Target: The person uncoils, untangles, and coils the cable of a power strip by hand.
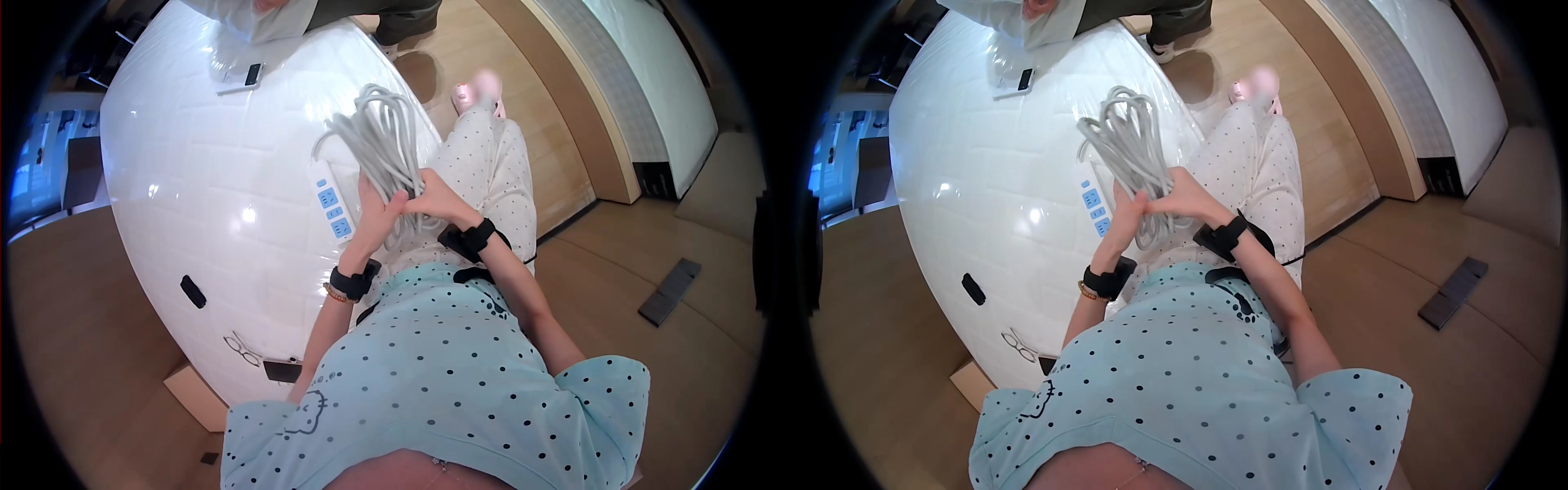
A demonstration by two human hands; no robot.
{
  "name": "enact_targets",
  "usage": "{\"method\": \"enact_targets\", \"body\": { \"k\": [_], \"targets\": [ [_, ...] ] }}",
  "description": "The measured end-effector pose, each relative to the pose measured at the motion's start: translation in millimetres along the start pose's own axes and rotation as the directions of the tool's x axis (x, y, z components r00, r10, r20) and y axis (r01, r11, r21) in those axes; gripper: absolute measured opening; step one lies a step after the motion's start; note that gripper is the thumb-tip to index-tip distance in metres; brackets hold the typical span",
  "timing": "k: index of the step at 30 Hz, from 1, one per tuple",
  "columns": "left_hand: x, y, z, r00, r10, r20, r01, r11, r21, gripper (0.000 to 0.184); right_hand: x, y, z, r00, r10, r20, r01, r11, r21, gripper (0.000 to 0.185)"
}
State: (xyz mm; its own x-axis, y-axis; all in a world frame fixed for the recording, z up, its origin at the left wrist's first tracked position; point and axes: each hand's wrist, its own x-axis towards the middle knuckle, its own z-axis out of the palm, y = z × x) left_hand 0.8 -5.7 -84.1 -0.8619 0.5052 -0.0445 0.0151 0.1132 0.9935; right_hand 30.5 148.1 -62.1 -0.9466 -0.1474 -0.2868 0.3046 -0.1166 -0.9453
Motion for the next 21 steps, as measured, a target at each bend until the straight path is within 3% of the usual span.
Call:
{"method": "enact_targets", "body": {
  "k": [2, 4, 5, 8, 10, 13, 16, 19, 21],
  "targets": [
    [7, 7, -7, 0.993, 0.104, 0.063, -0.117, 0.953, 0.28, 0.06, 2, 7, -1, 0.999, 0.038, -0.018, -0.036, 0.994, 0.1, 0.046],
    [12, 8, -14, 0.962, 0.196, 0.189, -0.269, 0.797, 0.54, 0.063, 2, 7, 2, 0.996, 0.073, -0.045, -0.059, 0.967, 0.249, 0.046],
    [10, 7, -19, 0.986, 0.148, 0.073, -0.163, 0.806, 0.568, 0.065, 1, 6, 3, 0.995, 0.093, -0.043, -0.079, 0.965, 0.249, 0.046],
    [3, 1, -39, 0.962, 0.015, -0.274, 0.152, 0.802, 0.577, 0.069, 0, 0, -2, 0.991, 0.128, -0.045, -0.115, 0.968, 0.222, 0.052],
    [-1, -7, -48, 0.865, -0.068, -0.497, 0.359, 0.776, 0.519, 0.072, -2, -3, -7, 0.991, 0.131, -0.042, -0.122, 0.977, 0.173, 0.061],
    [-6, -25, -54, 0.82, -0.148, -0.553, 0.55, 0.471, 0.69, 0.078, 0, 8, -9, 0.988, 0.14, -0.073, -0.117, 0.961, 0.249, 0.067],
    [-4, -53, -62, 0.821, -0.133, -0.555, 0.553, 0.427, 0.716, 0.079, 2, 13, -7, 0.99, 0.087, -0.112, -0.051, 0.955, 0.293, 0.062],
    [5, -65, -92, 0.762, -0.425, -0.488, 0.647, 0.501, 0.574, 0.072, 1, 15, -9, 0.995, 0.055, -0.08, -0.03, 0.959, 0.283, 0.064],
    [0, -62, -108, 0.794, -0.453, -0.405, 0.596, 0.709, 0.377, 0.064, 1, 18, -9, 0.994, 0.049, -0.1, -0.021, 0.964, 0.263, 0.065]
  ]
}}
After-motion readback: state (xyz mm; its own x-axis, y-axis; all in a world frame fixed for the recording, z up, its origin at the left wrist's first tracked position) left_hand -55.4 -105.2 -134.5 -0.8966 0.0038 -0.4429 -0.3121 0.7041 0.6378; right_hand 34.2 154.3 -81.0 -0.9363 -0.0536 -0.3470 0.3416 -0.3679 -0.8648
